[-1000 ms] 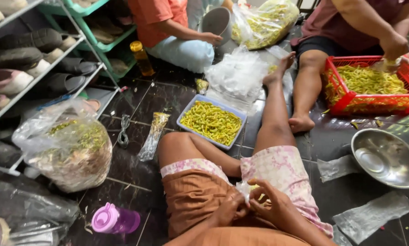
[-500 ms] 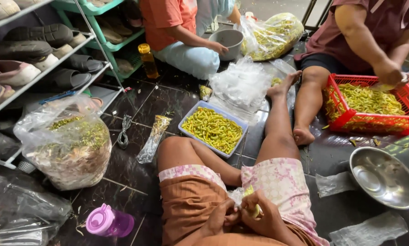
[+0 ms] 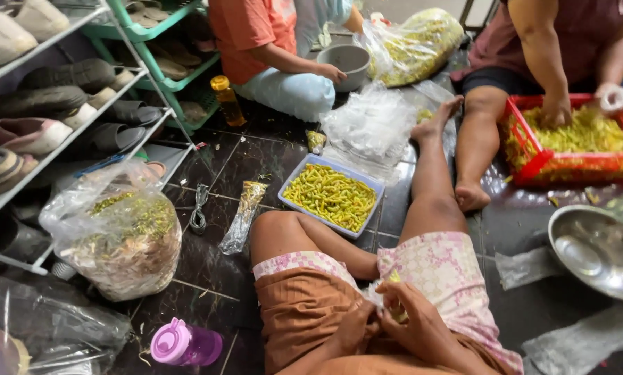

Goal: The person sits on the floor and packs green chilies from a blue tray into small plastic bags. They pick up chilies by hand, place them into the bags, and set the filled bags aside. Other people are visible in the background performing similar tasks.

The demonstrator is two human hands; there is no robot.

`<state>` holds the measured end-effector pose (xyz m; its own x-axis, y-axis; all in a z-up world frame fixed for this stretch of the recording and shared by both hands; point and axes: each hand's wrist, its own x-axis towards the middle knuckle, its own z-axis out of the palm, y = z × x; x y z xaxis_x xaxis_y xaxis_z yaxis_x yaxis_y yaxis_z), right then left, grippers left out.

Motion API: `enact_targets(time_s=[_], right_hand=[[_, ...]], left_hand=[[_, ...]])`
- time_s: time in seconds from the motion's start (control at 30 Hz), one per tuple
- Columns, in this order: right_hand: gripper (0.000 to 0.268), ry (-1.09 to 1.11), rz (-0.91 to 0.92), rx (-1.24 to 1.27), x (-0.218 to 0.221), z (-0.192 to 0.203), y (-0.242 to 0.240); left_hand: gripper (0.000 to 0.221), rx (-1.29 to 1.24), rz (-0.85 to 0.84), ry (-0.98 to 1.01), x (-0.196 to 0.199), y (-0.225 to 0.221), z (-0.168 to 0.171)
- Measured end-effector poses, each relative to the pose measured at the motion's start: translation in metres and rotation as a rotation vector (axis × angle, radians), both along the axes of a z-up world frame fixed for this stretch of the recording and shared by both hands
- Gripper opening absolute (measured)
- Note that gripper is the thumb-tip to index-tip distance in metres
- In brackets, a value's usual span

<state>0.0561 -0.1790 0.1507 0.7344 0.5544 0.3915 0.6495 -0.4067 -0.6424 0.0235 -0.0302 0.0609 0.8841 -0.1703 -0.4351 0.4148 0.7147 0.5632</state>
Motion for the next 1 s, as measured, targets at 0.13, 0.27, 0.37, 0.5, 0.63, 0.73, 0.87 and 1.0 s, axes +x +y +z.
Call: enact_targets(time_s=[0.13, 0.27, 0.37, 0.5, 0.63, 0.73, 0.87, 1.0], right_hand=[[0.035, 0.011, 0.018, 0.096, 0.0, -0.013, 0.004], [0.03, 0.016, 0.088, 0.241, -0.005, -0.009, 0.001], [0.03, 0.001, 0.187, 0.337, -0.01, 0.004, 0.002], [0.024, 0.038, 0.12, 0.239, -0.003, 0.001, 0.001], [0.035, -0.059, 0.104, 0.231, 0.006, 0.011, 0.003], [0.051, -0.042, 0.106, 0.155, -0.005, 0.02, 0.003], [0.051, -0.016, 0.09, 0.083, 0.0, 0.02, 0.006], [0.029, 0.014, 0.012, 0.221, -0.002, -0.005, 0.009]], left_hand=[[0.027, -0.092, -0.057, -0.002, -0.003, 0.01, -0.024], [0.026, -0.264, -0.168, 0.176, -0.008, 0.016, -0.03], [0.033, -0.336, -0.174, 0.157, -0.014, 0.019, -0.032], [0.02, -0.348, -0.112, 0.12, -0.003, 0.021, -0.041], [0.024, -0.24, -0.089, 0.048, 0.006, 0.014, -0.002], [0.02, -0.244, -0.083, -0.025, -0.006, 0.011, -0.008], [0.025, -0.174, 0.009, 0.032, -0.002, 0.006, -0.002], [0.024, -0.117, 0.054, 0.013, -0.001, 0.008, -0.017]])
